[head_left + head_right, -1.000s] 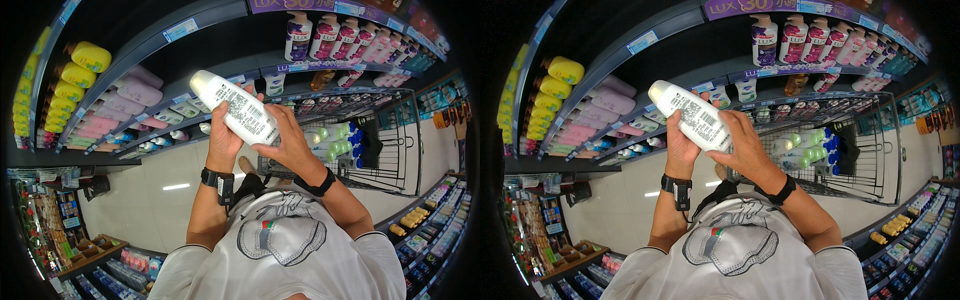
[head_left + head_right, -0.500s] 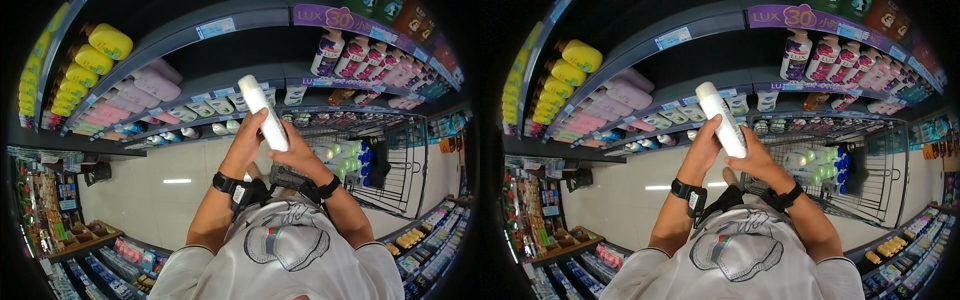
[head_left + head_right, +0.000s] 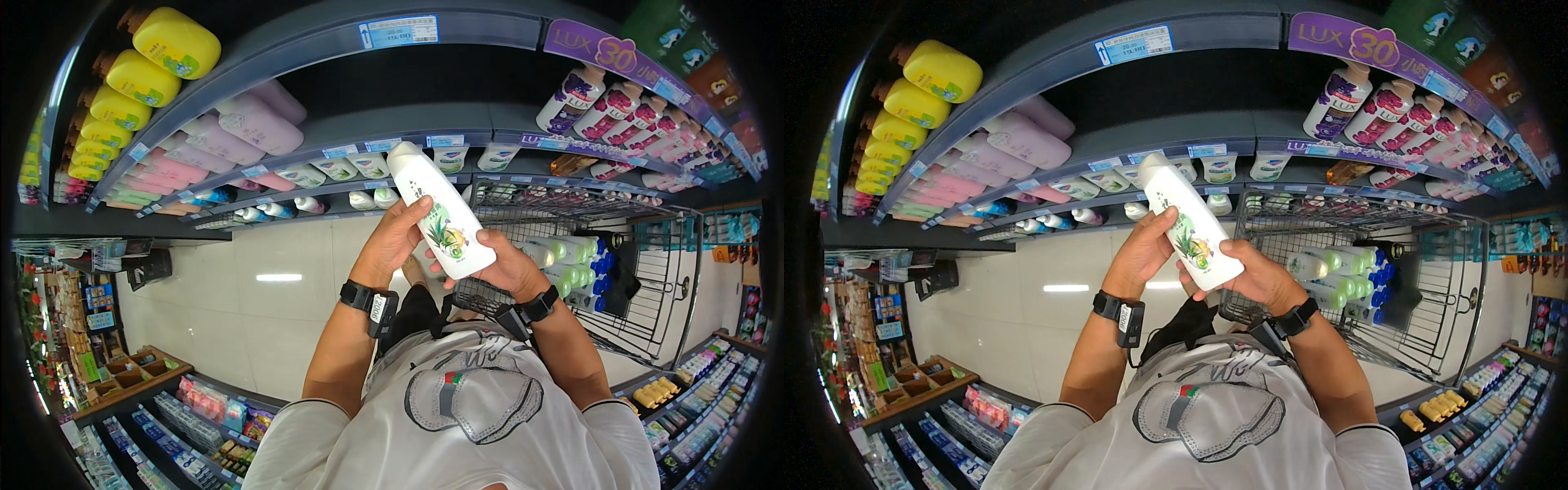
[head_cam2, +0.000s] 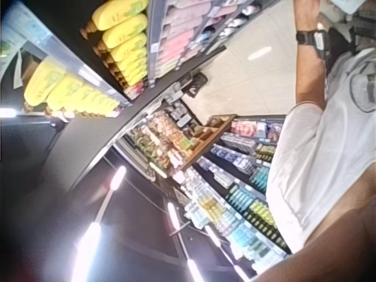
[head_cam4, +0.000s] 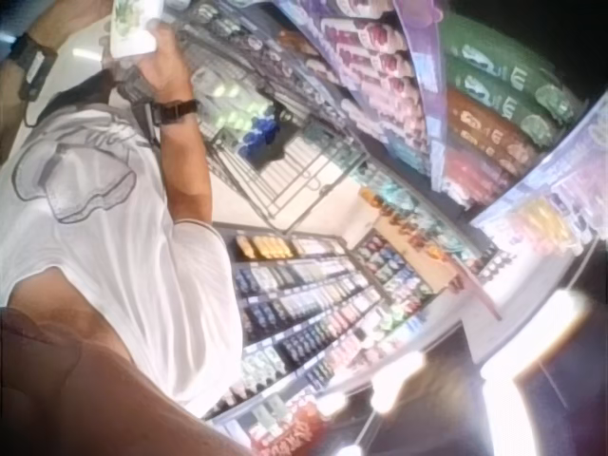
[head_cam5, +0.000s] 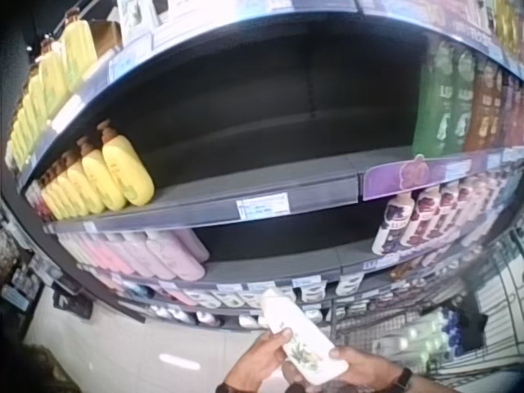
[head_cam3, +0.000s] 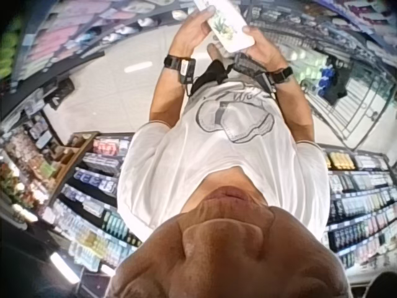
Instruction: The person picks up bottles of lotion and shampoo from the shelves and places them into a shopping cart. They also lift a water bottle to their mouth to take a drink.
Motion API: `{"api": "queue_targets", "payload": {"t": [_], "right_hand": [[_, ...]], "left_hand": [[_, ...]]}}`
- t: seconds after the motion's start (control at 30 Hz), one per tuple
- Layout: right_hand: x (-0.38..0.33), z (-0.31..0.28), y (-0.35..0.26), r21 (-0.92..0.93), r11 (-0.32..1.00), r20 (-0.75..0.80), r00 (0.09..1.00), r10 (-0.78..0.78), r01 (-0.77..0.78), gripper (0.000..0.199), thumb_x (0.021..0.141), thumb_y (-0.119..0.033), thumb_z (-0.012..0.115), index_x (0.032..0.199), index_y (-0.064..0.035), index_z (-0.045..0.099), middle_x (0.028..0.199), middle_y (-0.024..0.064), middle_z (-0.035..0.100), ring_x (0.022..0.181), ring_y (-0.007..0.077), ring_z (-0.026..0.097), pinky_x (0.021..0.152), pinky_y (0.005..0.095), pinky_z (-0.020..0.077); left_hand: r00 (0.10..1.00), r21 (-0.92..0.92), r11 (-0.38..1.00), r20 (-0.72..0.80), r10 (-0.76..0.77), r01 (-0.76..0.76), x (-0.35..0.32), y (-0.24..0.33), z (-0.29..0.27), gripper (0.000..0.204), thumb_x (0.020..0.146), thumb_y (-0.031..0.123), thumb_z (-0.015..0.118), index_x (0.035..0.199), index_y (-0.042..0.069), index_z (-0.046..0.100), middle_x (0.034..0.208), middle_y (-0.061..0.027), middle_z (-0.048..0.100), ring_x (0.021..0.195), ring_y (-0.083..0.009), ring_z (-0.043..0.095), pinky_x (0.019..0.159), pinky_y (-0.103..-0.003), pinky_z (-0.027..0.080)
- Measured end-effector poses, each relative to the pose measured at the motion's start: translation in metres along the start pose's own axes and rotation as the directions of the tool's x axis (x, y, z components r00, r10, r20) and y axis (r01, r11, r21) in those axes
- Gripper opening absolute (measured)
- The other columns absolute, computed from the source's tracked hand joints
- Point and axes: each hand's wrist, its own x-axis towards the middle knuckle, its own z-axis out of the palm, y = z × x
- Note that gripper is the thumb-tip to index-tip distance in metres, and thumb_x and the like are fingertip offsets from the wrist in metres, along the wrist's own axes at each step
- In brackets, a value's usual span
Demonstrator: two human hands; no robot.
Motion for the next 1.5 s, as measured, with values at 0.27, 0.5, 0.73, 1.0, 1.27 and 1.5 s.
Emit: {"api": "queue_targets", "payload": {"t": [0.27,0.5,0.73,1.0,1.27,1.5], "right_hand": [[0.017,-0.012,0.004,0.126,0.992,-0.056,0.998,0.026,-0.018,0.081,0.100,-0.069,0.039,0.154,-0.0082,0.037,0.133,0.0296,0.060,0.113,0.0411,0.067,0.082,0.0516,0.0616],[-0.001,0.001,-0.009,-0.187,0.979,-0.153,0.982,-0.108,0.078,0.077,0.098,-0.063,0.049,0.147,-0.0028,0.045,0.127,0.0217,0.063,0.102,0.0285,0.070,0.075,0.0406,0.0624],[-0.034,0.048,-0.036,-0.947,0.320,-0.184,0.836,-0.516,-0.011,0.080,0.084,-0.030,0.080,0.150,-0.0018,0.044,0.129,0.0167,0.058,0.124,0.0254,0.057,0.103,0.0369,0.0459],[-0.085,0.062,-0.046,-0.762,0.581,-0.090,0.842,-0.532,0.285,0.067,0.093,-0.016,0.067,0.150,0.0015,0.038,0.143,0.0170,0.052,0.128,0.0228,0.054,0.107,0.0379,0.0437],[-0.124,0.087,-0.062,-0.606,0.742,-0.127,0.886,-0.446,0.287,0.042,0.102,-0.016,0.057,0.138,0.0020,0.047,0.124,0.0112,0.061,0.112,0.0136,0.060,0.095,0.0308,0.0493],[-0.131,0.091,-0.062,-0.642,0.710,-0.097,0.889,-0.448,0.288,0.033,0.102,-0.019,0.058,0.127,0.0015,0.051,0.115,0.0103,0.066,0.103,0.0124,0.063,0.089,0.0295,0.0504]], "left_hand": [[0.999,0.091,0.996,-0.048,0.007,-0.003,0.005,0.006,-0.003,0.055,0.101,0.035,0.065,0.139,-0.002,0.051,0.128,-0.0116,0.064,0.118,-0.0218,0.062,0.104,-0.039,0.048],[0.995,0.277,0.957,-0.029,0.091,-0.079,0.000,0.013,0.026,0.062,0.102,0.049,0.058,0.138,-0.001,0.053,0.128,-0.0120,0.063,0.119,-0.0228,0.060,0.102,-0.041,0.047],[0.957,-0.101,0.955,-0.113,0.266,-0.278,-0.004,0.014,0.082,0.055,0.100,0.040,0.059,0.137,0.001,0.047,0.128,-0.0214,0.061,0.122,-0.0351,0.061,0.104,-0.049,0.052],[0.934,-0.341,0.885,0.050,0.354,-0.317,-0.018,0.010,0.127,0.071,0.093,0.047,0.057,0.146,0.003,0.043,0.136,-0.0209,0.058,0.125,-0.0334,0.060,0.111,-0.055,0.046],[0.877,-0.343,0.875,0.216,0.429,-0.343,-0.034,0.006,0.156,0.086,0.087,0.054,0.062,0.152,0.004,0.037,0.136,-0.0213,0.058,0.121,-0.0325,0.063,0.109,-0.054,0.050],[0.861,-0.312,0.873,0.235,0.452,-0.374,-0.045,0.005,0.169,0.091,0.084,0.056,0.064,0.153,0.003,0.036,0.134,-0.0213,0.059,0.116,-0.0323,0.066,0.100,-0.052,0.057]]}}
